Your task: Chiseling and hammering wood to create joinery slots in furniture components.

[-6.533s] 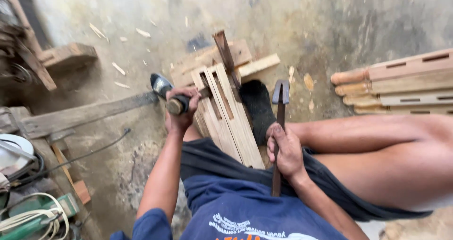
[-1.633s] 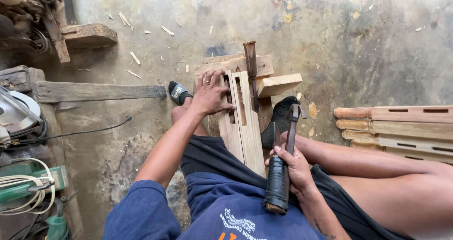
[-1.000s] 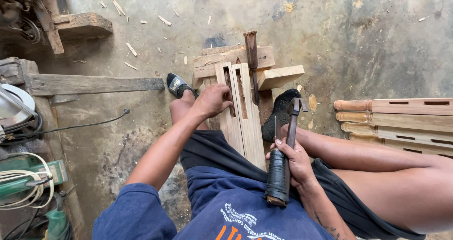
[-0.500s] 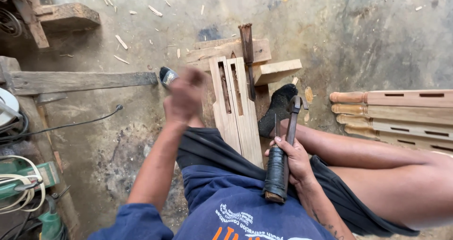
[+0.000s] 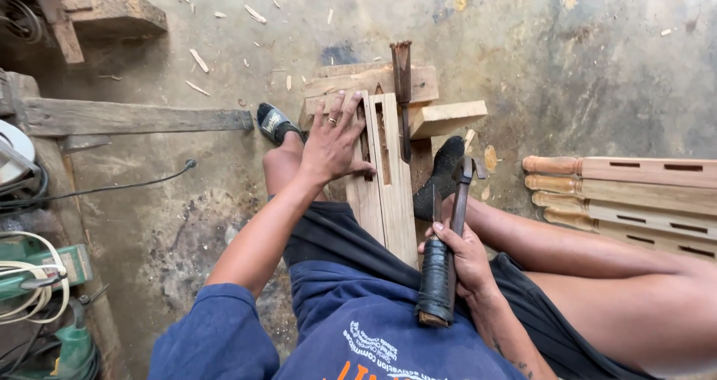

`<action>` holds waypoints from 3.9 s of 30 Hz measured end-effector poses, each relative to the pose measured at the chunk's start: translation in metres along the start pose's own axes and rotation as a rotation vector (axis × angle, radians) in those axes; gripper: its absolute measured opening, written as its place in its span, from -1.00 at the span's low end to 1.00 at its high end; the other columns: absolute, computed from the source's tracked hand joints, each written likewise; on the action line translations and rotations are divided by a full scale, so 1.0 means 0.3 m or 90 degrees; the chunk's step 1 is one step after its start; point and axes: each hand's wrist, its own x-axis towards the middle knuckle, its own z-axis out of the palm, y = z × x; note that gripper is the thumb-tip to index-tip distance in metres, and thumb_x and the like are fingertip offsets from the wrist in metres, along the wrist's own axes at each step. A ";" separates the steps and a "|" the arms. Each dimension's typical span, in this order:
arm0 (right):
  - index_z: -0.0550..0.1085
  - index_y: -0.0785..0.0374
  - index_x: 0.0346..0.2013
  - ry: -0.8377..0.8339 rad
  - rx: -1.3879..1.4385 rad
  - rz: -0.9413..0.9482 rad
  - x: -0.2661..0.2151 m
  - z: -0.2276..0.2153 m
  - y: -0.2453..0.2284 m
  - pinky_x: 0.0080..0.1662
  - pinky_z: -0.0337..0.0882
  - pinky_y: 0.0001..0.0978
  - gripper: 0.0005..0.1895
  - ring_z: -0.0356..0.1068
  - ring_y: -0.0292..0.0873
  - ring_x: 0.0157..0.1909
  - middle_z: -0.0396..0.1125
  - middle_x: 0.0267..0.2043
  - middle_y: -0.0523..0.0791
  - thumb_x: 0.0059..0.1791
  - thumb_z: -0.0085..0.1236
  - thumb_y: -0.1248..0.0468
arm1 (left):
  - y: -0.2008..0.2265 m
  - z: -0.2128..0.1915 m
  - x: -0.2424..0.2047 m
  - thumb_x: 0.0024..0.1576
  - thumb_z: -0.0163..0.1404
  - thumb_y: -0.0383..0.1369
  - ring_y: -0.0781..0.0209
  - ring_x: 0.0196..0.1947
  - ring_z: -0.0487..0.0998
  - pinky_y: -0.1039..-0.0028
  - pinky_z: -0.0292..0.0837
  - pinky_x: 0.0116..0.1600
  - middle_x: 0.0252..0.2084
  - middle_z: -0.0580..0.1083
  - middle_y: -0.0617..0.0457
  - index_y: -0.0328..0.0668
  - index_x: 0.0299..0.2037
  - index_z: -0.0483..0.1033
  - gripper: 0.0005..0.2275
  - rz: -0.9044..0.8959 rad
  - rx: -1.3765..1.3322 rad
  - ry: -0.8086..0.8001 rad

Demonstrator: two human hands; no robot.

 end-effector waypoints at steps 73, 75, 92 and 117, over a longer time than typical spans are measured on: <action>0.38 0.34 -0.20 0.031 -0.140 -0.239 0.012 0.033 -0.071 -0.31 0.58 -0.31 -0.83 0.54 -0.15 -0.35 0.47 -0.33 -0.05 0.04 0.16 0.30 | 0.462 -0.110 -0.283 0.05 0.24 -0.10 0.16 -0.18 0.57 0.36 0.56 -0.06 -0.01 0.50 0.00 -0.15 0.17 0.42 -0.46 -0.155 -0.847 -0.161; 0.43 0.34 -0.15 0.075 -0.252 -0.273 0.026 0.058 -0.122 -0.29 0.58 -0.36 -0.81 0.53 -0.20 -0.34 0.50 -0.32 -0.04 0.02 0.17 0.30 | 0.519 -0.090 -0.293 0.03 0.25 -0.11 0.20 -0.27 0.60 0.41 0.57 -0.12 -0.09 0.54 0.00 -0.20 0.21 0.42 -0.43 -0.150 -0.907 -0.185; 0.56 0.26 -0.19 0.427 -0.508 -0.216 0.402 -0.093 0.167 -0.10 0.46 -0.23 -0.61 0.52 -0.07 -0.20 0.52 -0.26 0.00 -0.25 0.42 0.21 | 0.619 0.186 -0.136 0.13 0.07 -0.31 -0.18 -0.16 0.60 0.10 0.51 -0.07 -0.19 0.56 -0.24 -0.33 -0.15 0.55 -0.78 -0.156 -0.434 -0.041; 0.36 0.40 -0.24 0.079 -0.108 -0.339 0.044 -0.268 -0.069 -0.08 0.57 -0.28 -0.89 0.56 -0.07 -0.22 0.48 -0.19 0.07 0.08 0.10 0.40 | 0.148 -0.012 0.602 -0.04 0.21 0.20 -0.19 0.23 0.36 0.09 0.25 0.28 0.20 0.37 -0.24 -0.22 0.31 0.22 -0.16 -0.508 -0.344 0.019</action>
